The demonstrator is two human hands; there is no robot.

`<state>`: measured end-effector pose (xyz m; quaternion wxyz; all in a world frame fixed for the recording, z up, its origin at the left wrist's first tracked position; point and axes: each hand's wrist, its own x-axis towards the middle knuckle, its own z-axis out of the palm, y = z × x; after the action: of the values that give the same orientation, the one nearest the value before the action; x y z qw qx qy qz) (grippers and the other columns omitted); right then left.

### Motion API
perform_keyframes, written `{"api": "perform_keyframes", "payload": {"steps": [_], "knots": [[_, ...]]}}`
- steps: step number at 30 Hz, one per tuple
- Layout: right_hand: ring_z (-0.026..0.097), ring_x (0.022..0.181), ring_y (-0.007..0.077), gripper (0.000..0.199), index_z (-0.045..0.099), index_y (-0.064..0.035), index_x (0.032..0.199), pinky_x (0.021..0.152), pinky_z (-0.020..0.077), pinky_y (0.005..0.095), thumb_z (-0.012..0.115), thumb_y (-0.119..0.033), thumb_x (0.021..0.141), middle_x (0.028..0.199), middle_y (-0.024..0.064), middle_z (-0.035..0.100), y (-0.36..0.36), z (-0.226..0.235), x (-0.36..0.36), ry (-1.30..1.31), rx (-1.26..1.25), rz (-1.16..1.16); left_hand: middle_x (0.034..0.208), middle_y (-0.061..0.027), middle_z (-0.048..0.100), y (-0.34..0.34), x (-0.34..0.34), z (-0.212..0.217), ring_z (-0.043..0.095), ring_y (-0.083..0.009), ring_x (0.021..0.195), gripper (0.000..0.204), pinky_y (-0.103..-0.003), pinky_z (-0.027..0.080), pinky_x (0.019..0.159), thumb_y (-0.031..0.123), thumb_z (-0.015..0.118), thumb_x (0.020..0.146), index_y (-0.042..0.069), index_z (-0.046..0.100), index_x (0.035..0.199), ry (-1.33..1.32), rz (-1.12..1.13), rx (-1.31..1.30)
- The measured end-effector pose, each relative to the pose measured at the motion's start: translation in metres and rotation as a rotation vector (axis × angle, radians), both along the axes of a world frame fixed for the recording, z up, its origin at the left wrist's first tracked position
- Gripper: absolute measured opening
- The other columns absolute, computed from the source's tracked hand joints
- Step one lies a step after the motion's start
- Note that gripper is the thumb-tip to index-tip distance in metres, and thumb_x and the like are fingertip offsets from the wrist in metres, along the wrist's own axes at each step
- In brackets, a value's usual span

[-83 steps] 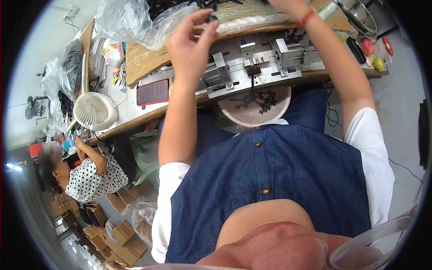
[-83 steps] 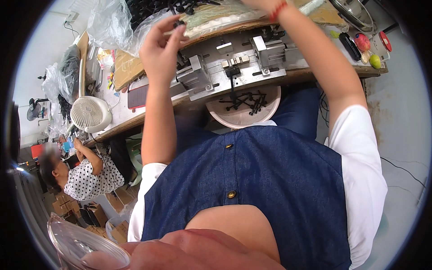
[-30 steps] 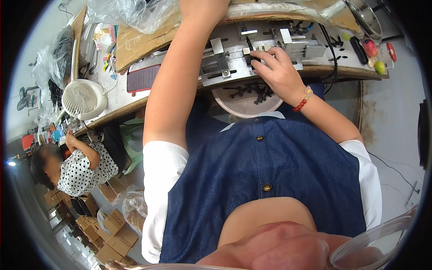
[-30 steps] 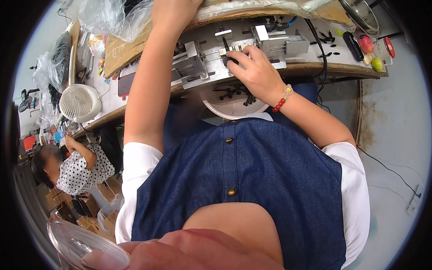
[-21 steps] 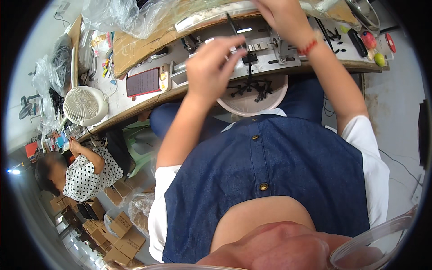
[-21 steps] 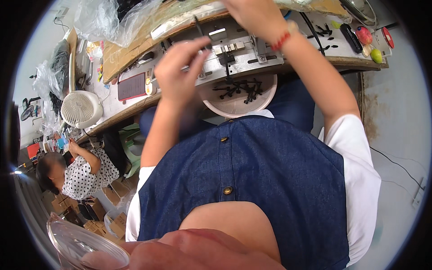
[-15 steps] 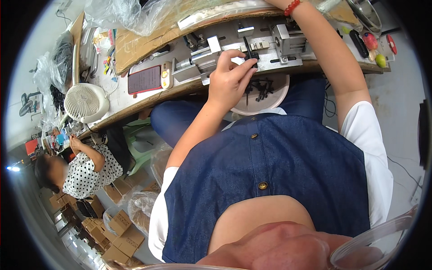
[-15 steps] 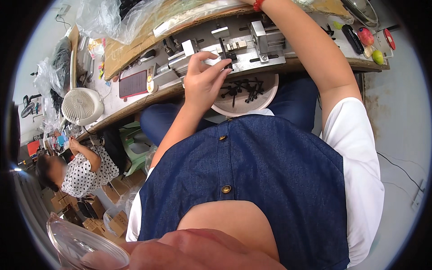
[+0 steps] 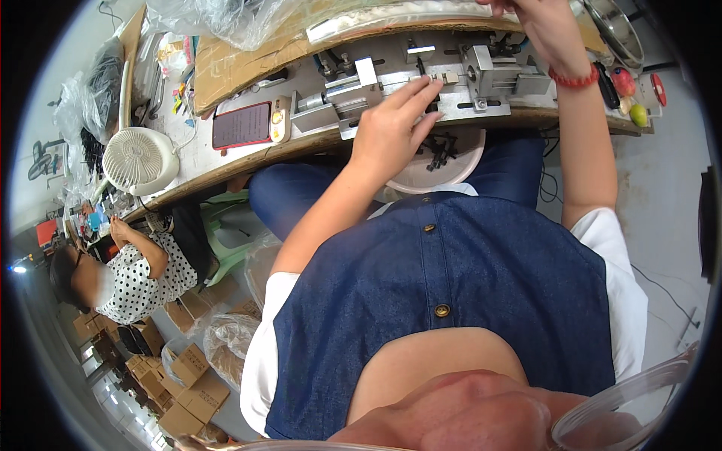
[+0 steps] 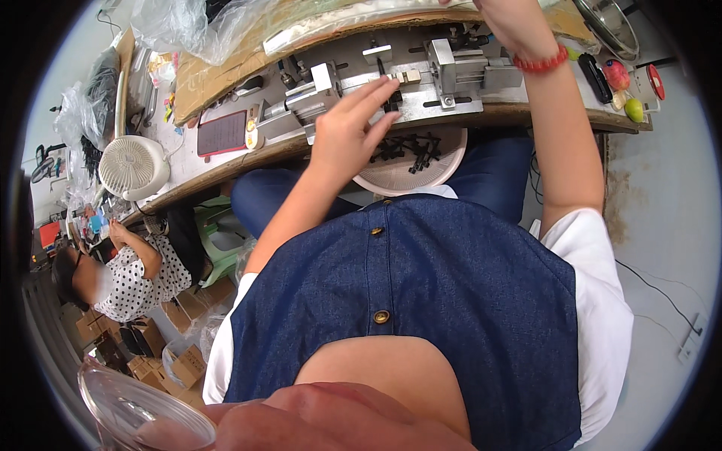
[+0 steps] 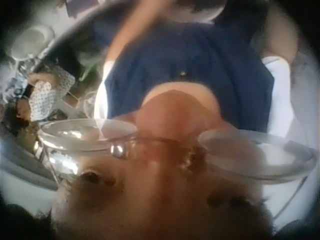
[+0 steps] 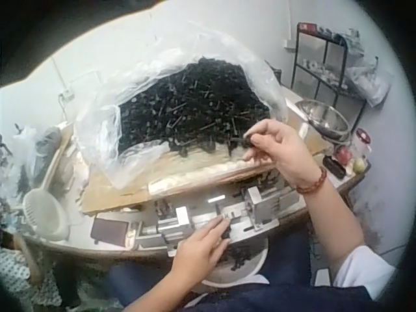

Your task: The person pours small black plastic components from a bowl into a cardboard box, then transfers them to a plastic bag. They proceed to use a metal jig on the table to process the components one by one, placing the finished items into a bowl below.

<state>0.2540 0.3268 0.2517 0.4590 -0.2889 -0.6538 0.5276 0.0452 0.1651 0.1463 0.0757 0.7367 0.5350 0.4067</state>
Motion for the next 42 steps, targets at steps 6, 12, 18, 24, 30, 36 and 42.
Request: {"api": "perform_keyframes", "payload": {"steps": [6,12,18,24,30,36,42], "knots": [[0.059,0.102,0.0261,0.022,0.071,-0.0069,0.11,0.09,0.0493,0.0351,0.076,-0.015,0.09,0.116,0.0085,0.066,-0.089,-0.054,0.005,-0.362,0.38,0.016,0.091,-0.0046,0.071,0.083,-0.037,0.057,0.062,-0.0162,0.061,0.026,-0.031,0.049,0.054,0.011,0.076,0.089,0.016,0.078,0.115,0.331,0.252,0.345],[0.057,0.109,0.0293,0.019,0.069,-0.0055,0.105,0.094,0.0515,0.0374,0.074,-0.01,0.087,0.123,0.0067,0.066,-0.117,-0.097,-0.019,-0.643,0.825,-0.066,0.102,-0.0185,0.067,0.162,-0.037,0.088,0.067,-0.0402,0.097,0.024,-0.05,0.054,0.085,0.026,0.071,0.092,0.004,0.068,0.101,0.415,0.327,0.031],[0.057,0.108,0.0286,0.019,0.069,-0.0054,0.103,0.094,0.0528,0.037,0.073,-0.008,0.085,0.123,0.0055,0.067,-0.108,-0.114,-0.024,-0.689,0.914,-0.105,0.103,-0.0176,0.068,0.149,-0.034,0.098,0.067,-0.0391,0.095,0.027,-0.049,0.054,0.084,0.027,0.075,0.088,0.005,0.067,0.1,0.402,0.286,0.006],[0.058,0.104,0.028,0.022,0.069,-0.0054,0.101,0.093,0.0513,0.038,0.077,-0.016,0.085,0.12,0.0059,0.068,-0.104,-0.104,-0.023,-0.649,0.926,-0.074,0.109,-0.0165,0.069,0.119,-0.05,0.09,0.066,-0.0373,0.095,0.02,-0.048,0.053,0.083,0.018,0.073,0.087,0.005,0.07,0.103,0.007,0.189,-0.039],[0.065,0.093,0.0249,0.02,0.07,-0.0027,0.109,0.087,0.0503,0.036,0.069,-0.018,0.096,0.097,0.0085,0.073,-0.029,-0.06,-0.02,-0.625,0.883,-0.282,0.087,-0.0063,0.069,0.023,-0.026,0.063,0.061,-0.0145,0.063,0.022,-0.03,0.05,0.057,0.01,0.082,0.083,0.013,0.08,0.105,-0.172,-0.016,0.121],[0.067,0.081,0.0399,0.022,0.07,0.0015,0.077,0.079,0.0544,0.0482,0.075,-0.02,0.079,0.079,0.0173,0.071,0.075,-0.028,-0.049,-1.045,0.908,-0.611,0.115,-0.0057,0.061,-0.015,0.0,0.0,0.061,-0.009,0.064,0.033,-0.026,0.051,0.058,-0.002,0.082,0.079,0.012,0.08,0.11,-0.154,-0.031,-0.032],[0.071,0.073,0.0319,0.022,0.072,0.0013,0.079,0.07,0.0561,0.0419,0.075,-0.02,0.082,0.075,0.0165,0.071,0.075,-0.011,-0.037,-0.612,0.536,-0.521,0.124,-0.0042,0.069,-0.005,0.002,-0.023,0.07,-0.017,0.072,0.029,-0.031,0.058,0.066,0.007,0.08,0.085,0.012,0.077,0.113,-0.076,0.0,0.005]]}}
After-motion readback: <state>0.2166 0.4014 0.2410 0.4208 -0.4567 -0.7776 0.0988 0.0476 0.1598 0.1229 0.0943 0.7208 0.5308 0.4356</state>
